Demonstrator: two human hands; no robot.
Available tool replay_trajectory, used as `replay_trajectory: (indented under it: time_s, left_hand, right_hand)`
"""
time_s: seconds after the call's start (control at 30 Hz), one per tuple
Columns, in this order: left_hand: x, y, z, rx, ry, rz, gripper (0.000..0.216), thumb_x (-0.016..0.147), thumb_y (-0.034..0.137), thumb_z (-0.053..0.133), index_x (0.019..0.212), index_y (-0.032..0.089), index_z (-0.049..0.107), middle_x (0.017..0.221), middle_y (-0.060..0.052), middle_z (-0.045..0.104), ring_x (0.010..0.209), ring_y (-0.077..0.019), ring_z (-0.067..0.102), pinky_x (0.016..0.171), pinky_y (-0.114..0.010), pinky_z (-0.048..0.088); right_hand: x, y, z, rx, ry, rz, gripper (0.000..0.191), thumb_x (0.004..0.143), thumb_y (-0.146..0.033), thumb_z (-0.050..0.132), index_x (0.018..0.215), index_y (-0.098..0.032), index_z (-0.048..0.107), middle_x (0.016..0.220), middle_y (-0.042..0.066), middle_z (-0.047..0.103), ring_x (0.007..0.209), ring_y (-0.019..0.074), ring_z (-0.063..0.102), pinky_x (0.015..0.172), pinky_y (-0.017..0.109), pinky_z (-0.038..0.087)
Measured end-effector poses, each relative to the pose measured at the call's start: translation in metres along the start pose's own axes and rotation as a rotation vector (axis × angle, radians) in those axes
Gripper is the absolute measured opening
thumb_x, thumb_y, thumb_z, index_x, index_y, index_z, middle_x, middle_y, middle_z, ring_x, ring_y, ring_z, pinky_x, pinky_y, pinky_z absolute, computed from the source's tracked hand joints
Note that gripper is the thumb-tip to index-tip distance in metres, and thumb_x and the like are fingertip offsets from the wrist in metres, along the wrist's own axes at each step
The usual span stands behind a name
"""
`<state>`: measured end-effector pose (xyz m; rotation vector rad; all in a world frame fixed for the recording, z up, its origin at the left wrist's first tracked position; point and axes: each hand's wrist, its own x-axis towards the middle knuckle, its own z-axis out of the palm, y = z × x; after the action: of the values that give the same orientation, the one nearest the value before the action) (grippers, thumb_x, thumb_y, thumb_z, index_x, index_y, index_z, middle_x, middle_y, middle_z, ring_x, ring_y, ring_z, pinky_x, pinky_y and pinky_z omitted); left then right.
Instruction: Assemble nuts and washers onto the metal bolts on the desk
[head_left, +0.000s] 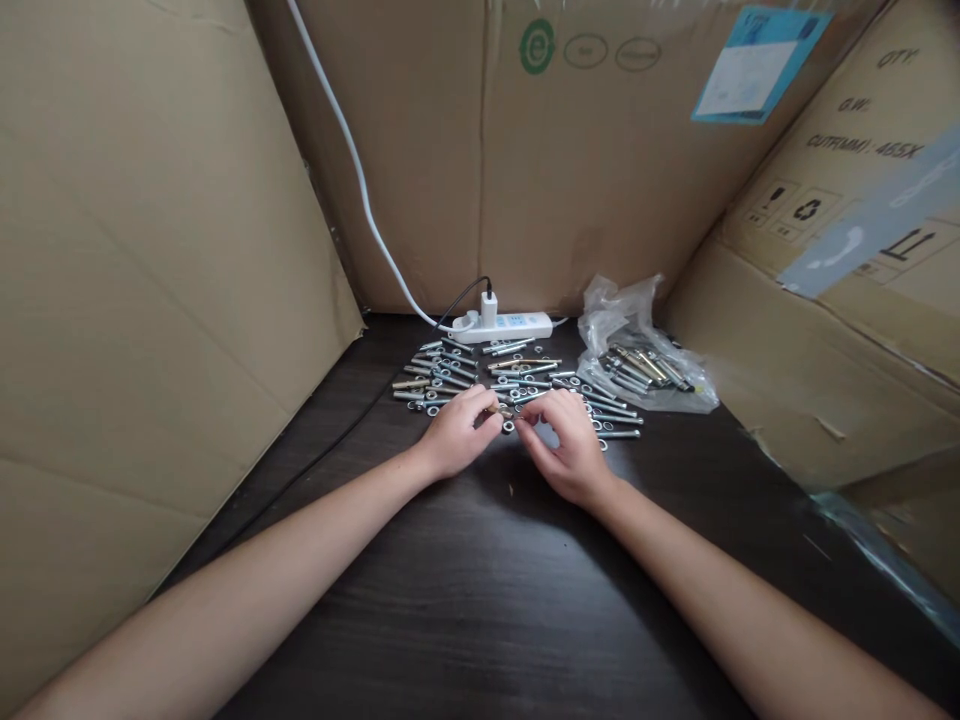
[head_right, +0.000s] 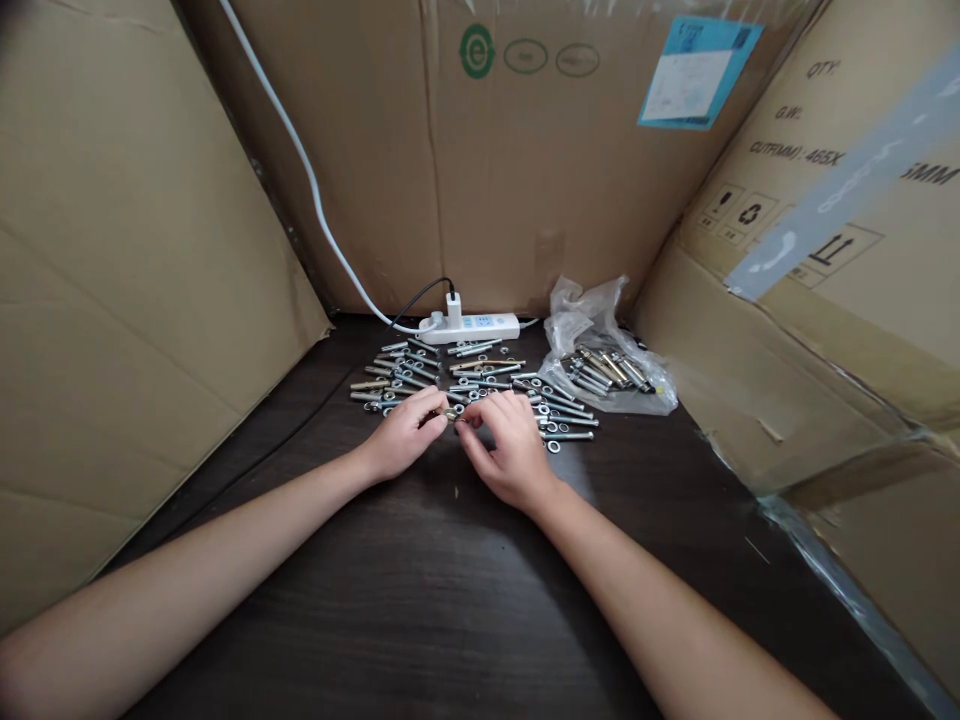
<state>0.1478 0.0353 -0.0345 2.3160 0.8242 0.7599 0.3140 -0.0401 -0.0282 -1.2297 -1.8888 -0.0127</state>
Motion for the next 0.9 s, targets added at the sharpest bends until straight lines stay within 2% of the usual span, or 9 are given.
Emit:
replay_trajectory:
  time_s: [0.27,0.47,0.63,0.9]
  left_hand:
    - [-0.0006,0.0029,-0.0001,0.045,-0.028,0.028,0.013,0.083,0.025,0.044,0.072,0.018,0.046,0.078,0.000,0.048,0.077,-0.0164,0.047,0.071,-0.028,0.039]
    - [-0.0028,0.0050,-0.0019,0.012,-0.067,0.089,0.014,0.084,0.027,0.043,0.073,0.018,0.046,0.079,0.000,0.049,0.078,-0.0164,0.047,0.072,-0.028,0.039]
    - [-0.0029,0.0051,-0.0028,-0.018,-0.132,0.121,0.017,0.084,0.033,0.041,0.076,0.018,0.046,0.079,-0.001,0.048,0.077,-0.0168,0.045,0.071,-0.029,0.038]
    - [0.0006,0.0049,-0.0071,-0.233,-0.130,0.068,0.021,0.084,0.036,0.034,0.072,0.018,0.040,0.075,-0.001,0.043,0.075,-0.0171,0.042,0.070,-0.030,0.036]
  right_hand:
    - [-0.0006,0.0034,0.0027,-0.075,-0.101,0.024,0.023,0.093,-0.029,0.040,0.074,-0.020,0.050,0.077,0.004,0.053,0.074,0.0185,0.047,0.071,0.033,0.035]
    - [-0.0010,0.0050,0.0057,-0.086,-0.127,0.025,0.027,0.095,-0.026,0.034,0.072,-0.020,0.046,0.074,0.004,0.050,0.073,0.0184,0.046,0.069,0.033,0.035]
    - [-0.0010,0.0051,0.0062,-0.074,-0.122,0.032,0.026,0.095,-0.026,0.035,0.072,-0.021,0.047,0.073,0.004,0.052,0.073,0.0187,0.047,0.069,0.032,0.034]
    - [-0.0024,0.0073,0.0073,-0.143,-0.127,0.093,0.017,0.092,-0.024,0.040,0.082,-0.020,0.054,0.081,0.005,0.057,0.079,0.0207,0.048,0.072,0.034,0.036]
